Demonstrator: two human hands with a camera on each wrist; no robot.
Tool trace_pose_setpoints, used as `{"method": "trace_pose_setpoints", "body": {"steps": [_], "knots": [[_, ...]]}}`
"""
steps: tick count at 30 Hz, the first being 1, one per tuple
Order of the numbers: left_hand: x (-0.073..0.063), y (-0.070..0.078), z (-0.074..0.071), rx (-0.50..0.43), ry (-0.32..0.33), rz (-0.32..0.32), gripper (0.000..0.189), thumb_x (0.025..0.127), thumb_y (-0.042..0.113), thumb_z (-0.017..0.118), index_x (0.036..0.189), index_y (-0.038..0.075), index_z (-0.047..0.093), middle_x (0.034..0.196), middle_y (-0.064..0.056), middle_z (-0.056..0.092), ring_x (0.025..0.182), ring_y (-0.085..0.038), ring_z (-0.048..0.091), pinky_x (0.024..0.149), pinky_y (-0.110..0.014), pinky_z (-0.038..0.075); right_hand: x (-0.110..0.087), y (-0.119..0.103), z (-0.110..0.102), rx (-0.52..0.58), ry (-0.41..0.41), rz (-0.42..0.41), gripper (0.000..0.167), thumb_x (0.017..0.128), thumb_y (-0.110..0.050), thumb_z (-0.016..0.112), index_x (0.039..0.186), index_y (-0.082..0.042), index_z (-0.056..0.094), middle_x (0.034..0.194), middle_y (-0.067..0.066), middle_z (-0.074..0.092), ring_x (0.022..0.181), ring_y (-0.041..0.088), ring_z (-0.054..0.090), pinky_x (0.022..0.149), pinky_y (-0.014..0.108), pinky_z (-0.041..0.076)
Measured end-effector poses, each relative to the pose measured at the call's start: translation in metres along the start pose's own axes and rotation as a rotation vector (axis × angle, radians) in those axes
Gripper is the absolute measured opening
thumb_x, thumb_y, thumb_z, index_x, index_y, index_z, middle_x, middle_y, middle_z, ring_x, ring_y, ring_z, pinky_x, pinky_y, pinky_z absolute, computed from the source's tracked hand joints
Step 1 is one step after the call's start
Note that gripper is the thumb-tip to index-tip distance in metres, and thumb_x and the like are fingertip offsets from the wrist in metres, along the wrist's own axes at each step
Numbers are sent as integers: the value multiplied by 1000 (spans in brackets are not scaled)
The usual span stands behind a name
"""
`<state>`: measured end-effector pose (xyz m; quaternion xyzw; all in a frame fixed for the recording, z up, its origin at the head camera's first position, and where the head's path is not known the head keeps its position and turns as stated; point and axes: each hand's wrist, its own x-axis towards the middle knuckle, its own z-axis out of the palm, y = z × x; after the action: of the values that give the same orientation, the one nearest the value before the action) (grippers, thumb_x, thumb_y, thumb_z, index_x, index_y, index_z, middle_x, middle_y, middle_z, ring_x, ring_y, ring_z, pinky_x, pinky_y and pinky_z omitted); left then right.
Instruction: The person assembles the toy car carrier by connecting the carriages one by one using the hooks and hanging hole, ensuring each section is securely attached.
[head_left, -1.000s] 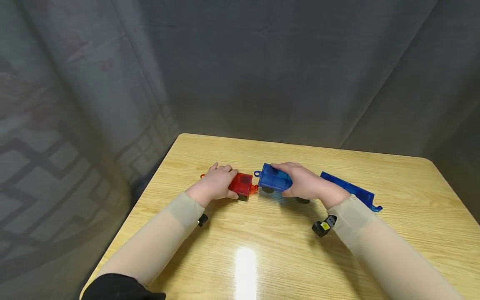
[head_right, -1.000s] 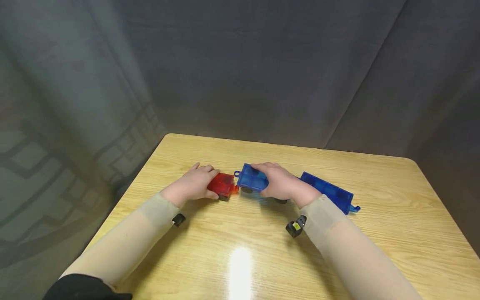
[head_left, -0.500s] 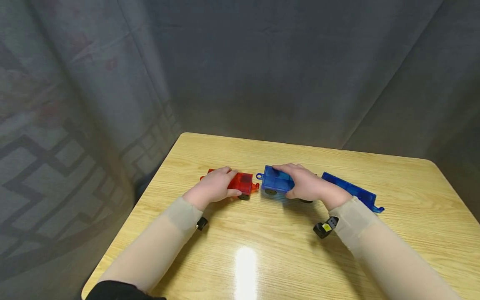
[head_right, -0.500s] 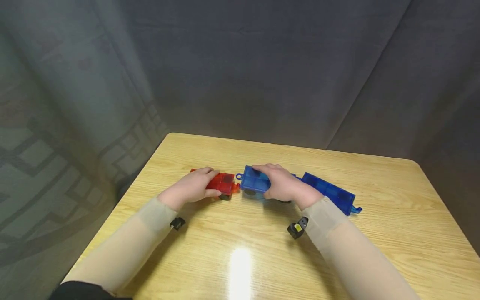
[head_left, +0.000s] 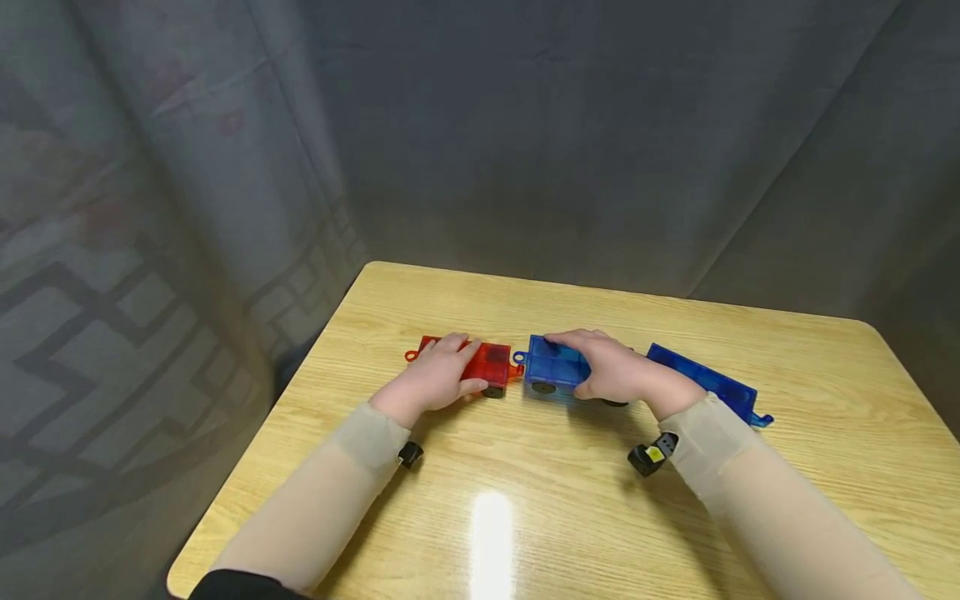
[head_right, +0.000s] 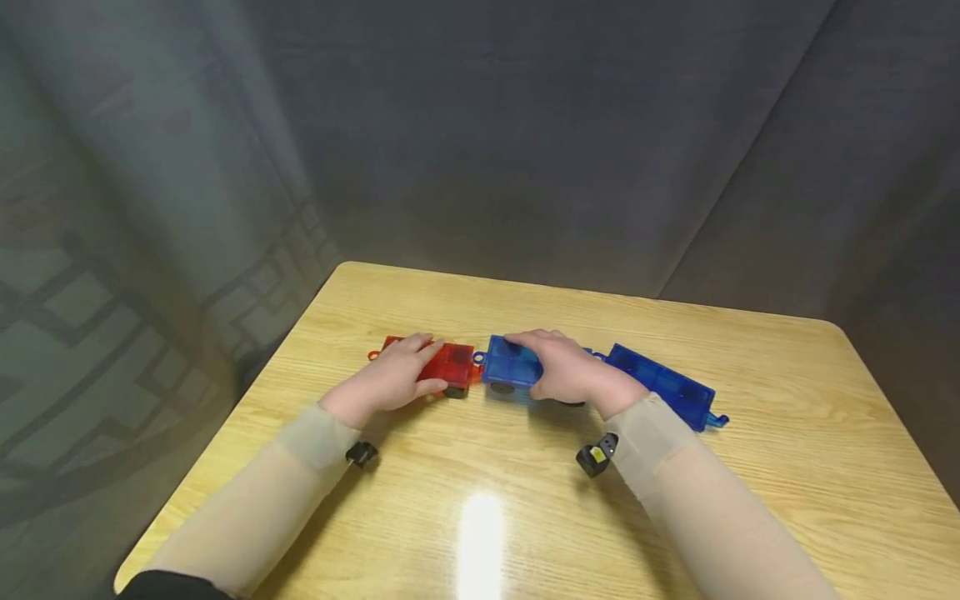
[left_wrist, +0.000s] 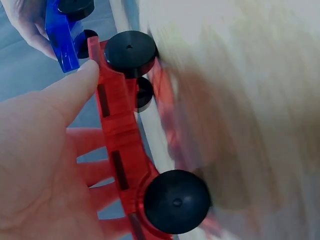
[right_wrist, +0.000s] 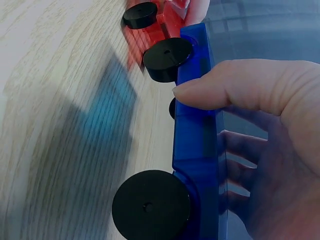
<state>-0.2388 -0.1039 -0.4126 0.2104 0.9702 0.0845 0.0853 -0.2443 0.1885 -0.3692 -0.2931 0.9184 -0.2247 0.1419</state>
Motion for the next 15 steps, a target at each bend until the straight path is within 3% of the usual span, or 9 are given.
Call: {"method": "trace_pose_setpoints", "body": {"steps": [15], "knots": [[0, -1, 12, -191, 25, 31, 75, 100, 52, 51, 159, 14, 24, 163, -10, 16, 150, -29, 5, 117, -52, -2, -4, 9, 1, 10, -9, 2, 87, 79, -1, 79, 154, -9, 35, 153, 19, 37, 137, 44, 32, 104, 61, 36]]}}
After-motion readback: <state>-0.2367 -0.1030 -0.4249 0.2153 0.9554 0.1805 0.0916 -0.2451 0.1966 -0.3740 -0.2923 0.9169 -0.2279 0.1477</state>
